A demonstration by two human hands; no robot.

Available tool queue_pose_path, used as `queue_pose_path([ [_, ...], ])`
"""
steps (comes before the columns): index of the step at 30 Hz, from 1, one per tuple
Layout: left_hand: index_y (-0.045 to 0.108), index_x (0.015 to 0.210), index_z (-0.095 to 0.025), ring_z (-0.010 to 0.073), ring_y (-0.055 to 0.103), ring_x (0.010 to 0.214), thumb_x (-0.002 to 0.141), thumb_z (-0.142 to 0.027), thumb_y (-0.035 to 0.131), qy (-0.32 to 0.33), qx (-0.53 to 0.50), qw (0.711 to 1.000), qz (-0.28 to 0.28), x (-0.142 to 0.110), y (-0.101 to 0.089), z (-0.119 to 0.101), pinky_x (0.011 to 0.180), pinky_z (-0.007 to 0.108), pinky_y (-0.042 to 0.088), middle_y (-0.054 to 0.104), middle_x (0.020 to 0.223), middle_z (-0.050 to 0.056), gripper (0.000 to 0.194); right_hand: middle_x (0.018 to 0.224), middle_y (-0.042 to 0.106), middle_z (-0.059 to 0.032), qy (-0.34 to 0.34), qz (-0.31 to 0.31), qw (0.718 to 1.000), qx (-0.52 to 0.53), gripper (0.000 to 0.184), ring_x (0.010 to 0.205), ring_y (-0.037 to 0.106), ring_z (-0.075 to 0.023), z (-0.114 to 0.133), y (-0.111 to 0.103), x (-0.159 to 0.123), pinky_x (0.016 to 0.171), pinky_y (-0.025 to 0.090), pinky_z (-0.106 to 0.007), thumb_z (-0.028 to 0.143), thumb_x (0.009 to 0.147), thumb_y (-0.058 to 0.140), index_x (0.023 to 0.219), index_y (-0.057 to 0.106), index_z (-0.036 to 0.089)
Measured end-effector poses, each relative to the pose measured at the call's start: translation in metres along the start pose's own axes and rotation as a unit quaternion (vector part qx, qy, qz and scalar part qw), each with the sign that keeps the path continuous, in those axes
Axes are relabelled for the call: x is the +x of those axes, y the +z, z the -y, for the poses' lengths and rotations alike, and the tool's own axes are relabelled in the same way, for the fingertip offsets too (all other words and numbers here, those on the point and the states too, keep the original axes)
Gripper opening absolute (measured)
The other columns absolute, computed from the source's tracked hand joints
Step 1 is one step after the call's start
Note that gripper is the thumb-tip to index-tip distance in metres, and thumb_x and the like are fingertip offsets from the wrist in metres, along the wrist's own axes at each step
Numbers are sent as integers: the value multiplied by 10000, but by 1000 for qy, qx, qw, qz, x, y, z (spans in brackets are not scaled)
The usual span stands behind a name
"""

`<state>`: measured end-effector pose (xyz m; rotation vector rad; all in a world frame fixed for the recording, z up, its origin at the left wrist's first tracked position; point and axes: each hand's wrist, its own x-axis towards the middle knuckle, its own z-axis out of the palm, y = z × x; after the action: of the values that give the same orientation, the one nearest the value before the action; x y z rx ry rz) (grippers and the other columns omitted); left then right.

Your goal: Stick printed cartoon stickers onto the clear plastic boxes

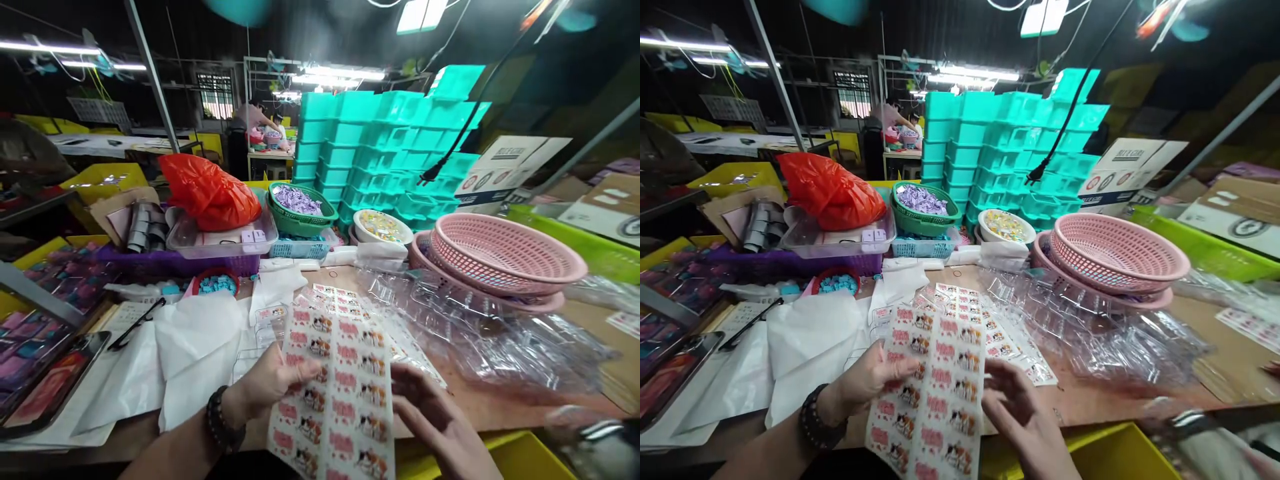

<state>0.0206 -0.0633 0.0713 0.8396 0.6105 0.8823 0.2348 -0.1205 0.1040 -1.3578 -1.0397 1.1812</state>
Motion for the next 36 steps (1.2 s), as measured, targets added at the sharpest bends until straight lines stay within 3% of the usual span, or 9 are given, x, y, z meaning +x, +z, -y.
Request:
queue_pose_path([
  [2, 677, 1169, -129, 351, 680, 1114, 797, -423, 781, -3, 70, 997, 22, -13, -9, 0, 996, 501, 521, 736, 1146, 173, 486, 911, 743, -83, -10, 42, 999, 6, 398, 821, 701, -238, 5, 6, 13, 768, 588, -358, 513, 700, 826, 952, 707, 229],
  [4, 627, 1254, -167, 348, 634, 1205, 833, -433, 739, 50, 157, 984, -62, -28, -15, -1, 1019, 508, 509, 713, 1211, 159, 511, 807, 715, -63, -13, 89, 996, 7, 332, 743, 675, -212, 2, 19, 18, 722, 572, -337, 502, 745, 796, 830, 678, 203],
  [7, 534, 1385, -269, 325, 444, 1414, 759, -344, 817, 259, 377, 852, -257, -55, -18, -10, 1179, 531, 339, 612, 1400, 102, 691, 669, 618, -4, -30, 119, 992, 4, 346, 611, 580, -148, -13, 47, 4, 589, 501, -270, 501, 792, 750, 730, 597, 197],
  [10, 622, 1319, -328, 330, 528, 1340, 732, -296, 840, 310, 553, 765, -116, -72, -21, -25, 1248, 579, 124, 689, 1300, 50, 627, 668, 579, 13, -71, 155, 985, -12, 275, 604, 516, -119, -30, 73, -18, 576, 454, -248, 431, 841, 698, 764, 586, 192],
  [14, 754, 1025, -340, 198, 728, 752, 890, -274, 683, 233, 588, 773, 46, -74, -27, -33, 1198, 536, 295, 786, 876, -31, 166, 725, 593, 9, -118, 165, 978, -51, 151, 640, 514, -111, -38, 77, -35, 612, 457, -244, 327, 856, 656, 846, 597, 188],
  [17, 765, 919, -297, 171, 696, 643, 909, -283, 648, 188, 588, 784, 68, -73, -27, -32, 838, 341, 568, 766, 771, -19, 118, 816, 639, -16, -141, 169, 973, -73, 128, 708, 564, -126, -33, 64, -42, 679, 491, -264, 290, 843, 665, 910, 622, 189],
  [20, 772, 896, -278, 167, 681, 628, 913, -276, 625, 155, 585, 788, 110, -72, -22, -31, 604, 251, 533, 747, 723, 2, 148, 784, 628, -23, -164, 152, 973, -62, 141, 711, 568, -131, -28, 56, -46, 687, 492, -277, 314, 882, 639, 820, 635, 188],
  [28, 766, 793, -258, 165, 596, 615, 868, -322, 683, 129, 563, 811, 90, -58, -15, -32, 596, 259, 500, 705, 657, 16, 130, 664, 621, 27, 76, 239, 949, 189, 329, 582, 544, -84, -40, 53, -29, 580, 472, -233, 458, 729, 825, 758, 676, 166],
  [36, 787, 855, -216, 146, 619, 629, 842, -285, 730, 114, 518, 844, 79, -54, -16, -30, 632, 257, 497, 704, 692, 29, 90, 627, 684, 18, 132, 291, 917, 239, 307, 532, 602, -79, -52, 54, -7, 563, 495, -215, 411, 715, 856, 746, 690, 154],
])
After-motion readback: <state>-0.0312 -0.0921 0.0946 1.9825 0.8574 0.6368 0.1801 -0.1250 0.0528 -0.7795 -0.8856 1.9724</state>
